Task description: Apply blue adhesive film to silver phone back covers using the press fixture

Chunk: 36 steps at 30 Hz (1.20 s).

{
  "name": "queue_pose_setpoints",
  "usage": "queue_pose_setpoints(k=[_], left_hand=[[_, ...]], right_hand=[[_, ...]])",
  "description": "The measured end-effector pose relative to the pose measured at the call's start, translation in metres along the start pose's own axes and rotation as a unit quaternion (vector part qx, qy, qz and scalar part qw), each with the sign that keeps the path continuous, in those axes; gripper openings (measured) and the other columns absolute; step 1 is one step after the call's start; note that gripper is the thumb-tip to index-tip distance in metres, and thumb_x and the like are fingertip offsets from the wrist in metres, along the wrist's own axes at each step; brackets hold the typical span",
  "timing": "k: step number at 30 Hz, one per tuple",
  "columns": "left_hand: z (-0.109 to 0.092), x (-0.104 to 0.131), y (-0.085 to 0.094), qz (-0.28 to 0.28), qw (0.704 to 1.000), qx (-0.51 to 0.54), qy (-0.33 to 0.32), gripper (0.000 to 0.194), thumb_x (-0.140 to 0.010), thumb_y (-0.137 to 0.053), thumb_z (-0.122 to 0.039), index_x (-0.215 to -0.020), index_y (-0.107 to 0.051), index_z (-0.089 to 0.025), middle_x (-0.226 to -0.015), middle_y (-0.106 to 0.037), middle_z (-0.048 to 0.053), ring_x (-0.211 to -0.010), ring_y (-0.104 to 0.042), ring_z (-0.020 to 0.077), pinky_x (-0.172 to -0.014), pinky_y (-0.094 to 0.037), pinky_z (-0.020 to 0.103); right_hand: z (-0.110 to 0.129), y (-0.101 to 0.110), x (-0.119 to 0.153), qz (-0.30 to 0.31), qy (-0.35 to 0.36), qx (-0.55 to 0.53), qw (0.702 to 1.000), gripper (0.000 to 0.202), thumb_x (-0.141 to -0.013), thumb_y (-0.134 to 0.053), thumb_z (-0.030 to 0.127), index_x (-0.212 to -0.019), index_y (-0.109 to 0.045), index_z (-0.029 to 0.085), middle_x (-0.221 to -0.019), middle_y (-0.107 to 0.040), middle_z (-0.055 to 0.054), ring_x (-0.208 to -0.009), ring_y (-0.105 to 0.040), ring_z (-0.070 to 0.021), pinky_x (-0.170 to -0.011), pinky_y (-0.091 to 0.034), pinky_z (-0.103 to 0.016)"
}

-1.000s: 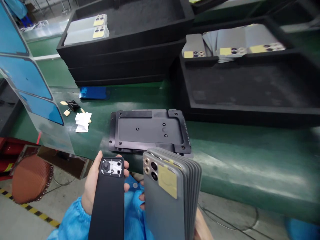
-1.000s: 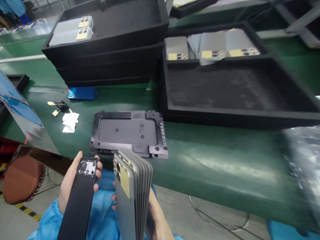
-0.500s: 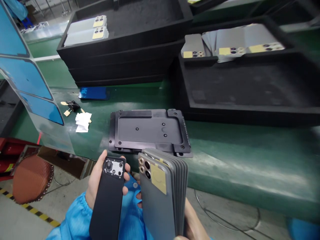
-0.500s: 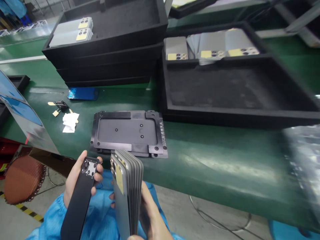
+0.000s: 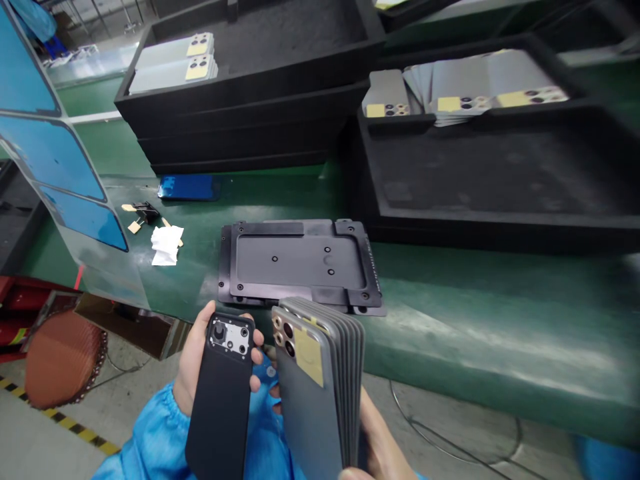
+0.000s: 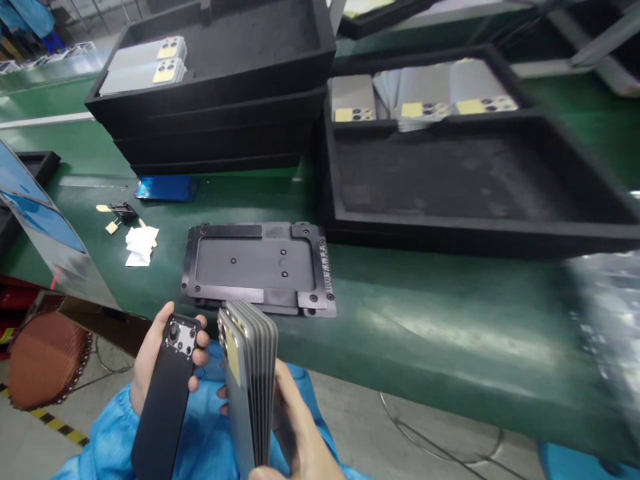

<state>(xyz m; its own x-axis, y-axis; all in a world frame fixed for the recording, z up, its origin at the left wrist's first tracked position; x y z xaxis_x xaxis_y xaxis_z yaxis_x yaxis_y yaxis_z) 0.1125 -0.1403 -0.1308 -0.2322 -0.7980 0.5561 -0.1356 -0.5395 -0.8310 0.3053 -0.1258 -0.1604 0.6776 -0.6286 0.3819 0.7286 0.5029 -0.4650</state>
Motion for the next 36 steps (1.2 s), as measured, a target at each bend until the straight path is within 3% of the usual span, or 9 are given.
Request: queue_pose_setpoints(k=[12,18,25,36], left_hand=[[0.0042,0.0029,-0.0004,0.013,1.0,-0.007,0.016,0.04,-0.095,-0.056,-0.049,-0.095,-0.073,-0.014,-0.08,-0.074,0.01,-0.067,-0.074,0.022,-0.054,-0.063,0.036],[0.0024,0.0054,0.0007,-0.037,0.999,0.003,0.003,0.048,-0.1,-0.044,-0.051,-0.095,-0.071,-0.012,-0.083,-0.075,0.011,-0.066,-0.074,0.0218,-0.052,-0.063,0.034],[0.0021,0.0071,-0.0009,-0.064,0.998,0.012,-0.001,0.044,-0.1,-0.045,-0.049,-0.097,-0.069,-0.012,-0.086,-0.073,0.011,-0.067,-0.074,0.021,-0.052,-0.062,0.032],[0.0047,0.0049,0.0064,0.039,0.999,-0.005,0.022,0.041,-0.095,-0.054,-0.052,-0.094,-0.071,-0.015,-0.077,-0.073,0.008,-0.064,-0.072,0.0209,-0.051,-0.061,0.033]], right_hand=[[0.0059,0.0023,-0.0044,0.019,0.015,0.074,0.997,0.096,-0.076,-0.065,0.08,-0.153,-0.039,0.028,-0.146,-0.059,-0.017,-0.123,-0.065,-0.0411,-0.098,-0.058,-0.053],[0.0058,-0.0003,-0.0048,0.022,-0.012,0.058,0.998,0.103,-0.073,-0.066,0.083,-0.153,-0.038,0.024,-0.14,-0.063,-0.019,-0.121,-0.066,-0.0406,-0.096,-0.059,-0.05],[0.006,-0.0007,-0.0041,0.012,-0.008,0.066,0.998,0.101,-0.074,-0.064,0.083,-0.152,-0.04,0.024,-0.144,-0.059,-0.02,-0.12,-0.067,-0.0401,-0.097,-0.058,-0.049],[0.0052,-0.0015,-0.0051,0.018,-0.009,0.041,0.999,0.1,-0.071,-0.07,0.08,-0.151,-0.042,0.026,-0.146,-0.058,-0.019,-0.121,-0.065,-0.0411,-0.101,-0.054,-0.056]])
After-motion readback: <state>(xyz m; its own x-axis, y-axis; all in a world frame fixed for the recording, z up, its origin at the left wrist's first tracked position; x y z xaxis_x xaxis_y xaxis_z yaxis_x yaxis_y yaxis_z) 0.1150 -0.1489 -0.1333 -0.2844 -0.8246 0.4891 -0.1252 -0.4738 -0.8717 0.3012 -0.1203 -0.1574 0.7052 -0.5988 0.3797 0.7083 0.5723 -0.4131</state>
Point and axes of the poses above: each hand's wrist, its own x-axis away from the middle knuckle, its own y-axis out of the back of the hand, z = x × y, the point moved 4 cm from there along -x, towards the middle knuckle
